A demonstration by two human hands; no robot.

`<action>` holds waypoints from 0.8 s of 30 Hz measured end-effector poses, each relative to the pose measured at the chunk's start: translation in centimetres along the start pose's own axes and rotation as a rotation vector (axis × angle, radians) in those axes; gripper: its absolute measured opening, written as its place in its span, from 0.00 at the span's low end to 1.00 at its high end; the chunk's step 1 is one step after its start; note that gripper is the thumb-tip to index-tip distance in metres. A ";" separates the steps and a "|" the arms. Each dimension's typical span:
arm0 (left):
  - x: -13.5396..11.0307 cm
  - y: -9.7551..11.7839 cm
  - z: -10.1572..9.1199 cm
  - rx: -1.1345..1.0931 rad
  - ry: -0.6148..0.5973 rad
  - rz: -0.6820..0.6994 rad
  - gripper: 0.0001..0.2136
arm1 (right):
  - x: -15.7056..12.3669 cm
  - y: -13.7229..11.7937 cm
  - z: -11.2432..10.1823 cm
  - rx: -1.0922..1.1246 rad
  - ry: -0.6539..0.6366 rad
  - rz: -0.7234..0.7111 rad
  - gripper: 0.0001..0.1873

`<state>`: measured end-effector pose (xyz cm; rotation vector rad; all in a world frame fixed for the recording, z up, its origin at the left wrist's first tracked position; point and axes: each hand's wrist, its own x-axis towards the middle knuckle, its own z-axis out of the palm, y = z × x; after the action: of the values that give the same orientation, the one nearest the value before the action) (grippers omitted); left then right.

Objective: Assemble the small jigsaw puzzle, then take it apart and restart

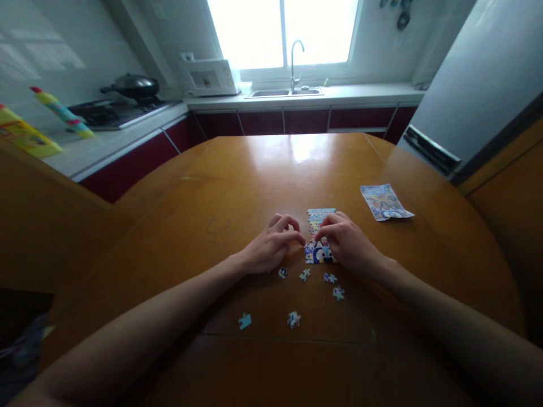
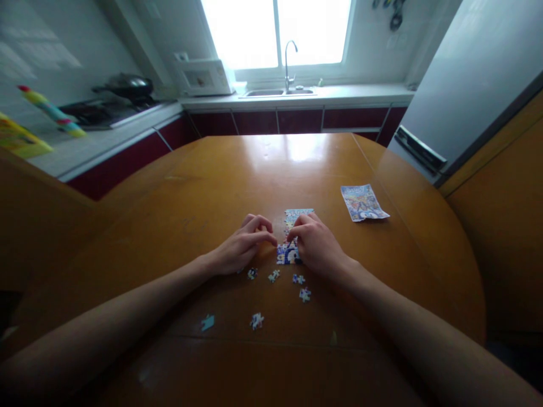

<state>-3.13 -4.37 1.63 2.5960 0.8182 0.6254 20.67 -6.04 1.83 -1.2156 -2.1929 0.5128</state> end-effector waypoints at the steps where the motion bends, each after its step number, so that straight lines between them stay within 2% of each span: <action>1: 0.0 0.0 0.0 -0.003 -0.003 0.003 0.23 | 0.0 -0.1 0.0 -0.002 -0.014 -0.016 0.19; 7: -0.1 -0.2 0.1 0.005 -0.023 0.013 0.22 | -0.3 -0.7 0.0 -0.034 -0.104 -0.068 0.20; 13: -0.1 -0.2 0.0 -0.004 -0.027 0.017 0.24 | -0.3 -0.4 0.2 -0.037 -0.109 -0.070 0.20; 17: 0.0 -0.2 0.0 -0.042 0.060 -0.018 0.23 | -0.5 -1.7 -0.2 -0.009 -0.080 -0.117 0.16; 21: 0.1 -0.4 0.2 -0.060 0.178 -0.075 0.19 | -1.7 -4.5 -0.7 -0.003 -0.226 -0.246 0.10; 24: 0.2 -0.5 0.3 -0.057 0.197 -0.081 0.18 | -2.8 -6.6 -0.6 -0.013 -0.391 -0.346 0.07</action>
<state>-3.08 -3.89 1.24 2.4642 0.9467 0.8778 18.03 -11.77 5.24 -0.7584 -2.6669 0.6296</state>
